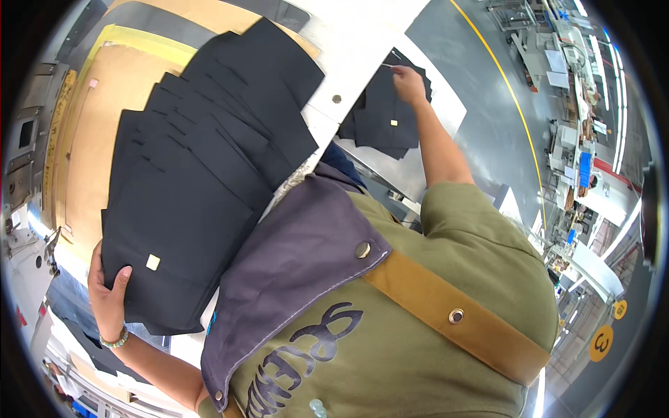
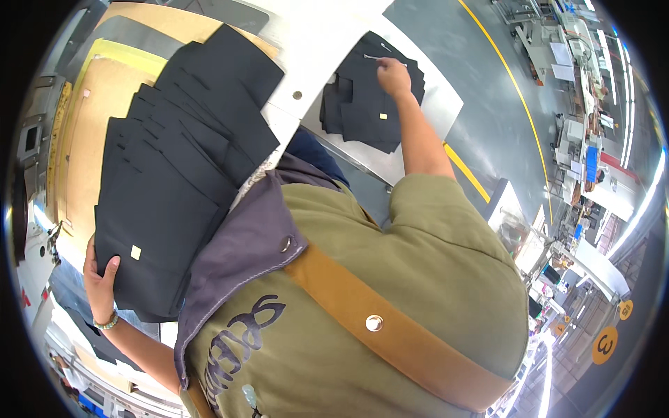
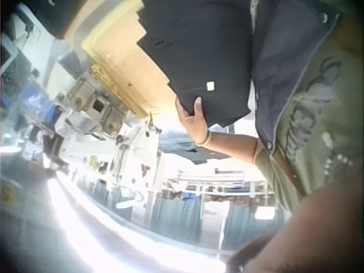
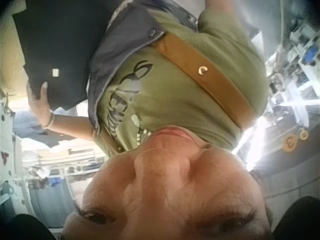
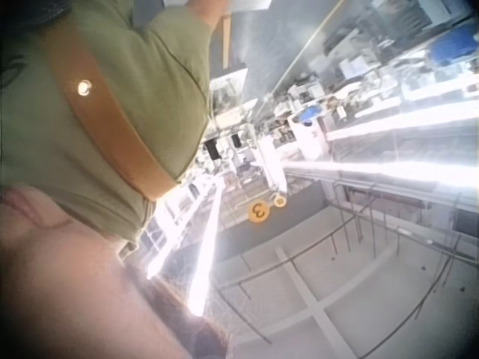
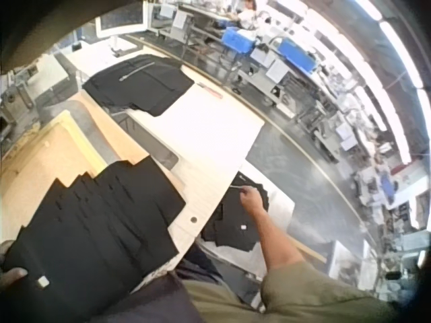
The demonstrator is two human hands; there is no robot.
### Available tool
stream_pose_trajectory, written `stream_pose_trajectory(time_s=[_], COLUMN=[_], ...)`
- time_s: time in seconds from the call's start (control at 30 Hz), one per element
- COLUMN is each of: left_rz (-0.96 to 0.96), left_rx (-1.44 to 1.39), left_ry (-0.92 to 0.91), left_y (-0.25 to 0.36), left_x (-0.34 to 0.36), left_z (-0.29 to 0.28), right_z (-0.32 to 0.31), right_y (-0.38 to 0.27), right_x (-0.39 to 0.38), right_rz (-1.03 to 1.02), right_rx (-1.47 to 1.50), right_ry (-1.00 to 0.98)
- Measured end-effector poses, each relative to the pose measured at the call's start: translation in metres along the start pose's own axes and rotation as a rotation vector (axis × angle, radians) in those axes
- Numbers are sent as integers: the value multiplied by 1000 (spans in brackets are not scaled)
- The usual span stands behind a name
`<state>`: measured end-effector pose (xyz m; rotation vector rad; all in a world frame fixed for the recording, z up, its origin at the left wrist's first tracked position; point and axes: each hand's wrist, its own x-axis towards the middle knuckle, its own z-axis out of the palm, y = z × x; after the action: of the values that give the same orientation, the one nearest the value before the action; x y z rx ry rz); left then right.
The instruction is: The person sews black leather pieces together using an industrial sewing machine.
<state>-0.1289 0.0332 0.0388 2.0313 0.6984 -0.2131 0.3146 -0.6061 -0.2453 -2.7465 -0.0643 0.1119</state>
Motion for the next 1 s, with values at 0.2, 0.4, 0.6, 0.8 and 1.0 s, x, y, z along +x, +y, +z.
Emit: stream_pose_trajectory(time_s=[0.2, 0.4, 0.6, 0.8, 1.0], left_rz=[56, 143, 183, 217, 316], left_rx=[-51, -1, -8, 286, 210], left_ry=[-49, -25, -62, -32, 225], left_y=[23, 46, 54, 50, 32], left_x=[15, 5, -8, -6, 2], left_z=[21, 32, 21, -1, 27], right_z=[-126, -179, -103, -94, -103], right_y=[-94, -351, -488, -559, -542], right_x=[77, 102, 179, 215, 244], right_rz=[-89, -832, -1105, -1079, -1231], right_rx=[944, 605, -277, -568, -531], right_ry=[899, 343, 71, -33, -24])
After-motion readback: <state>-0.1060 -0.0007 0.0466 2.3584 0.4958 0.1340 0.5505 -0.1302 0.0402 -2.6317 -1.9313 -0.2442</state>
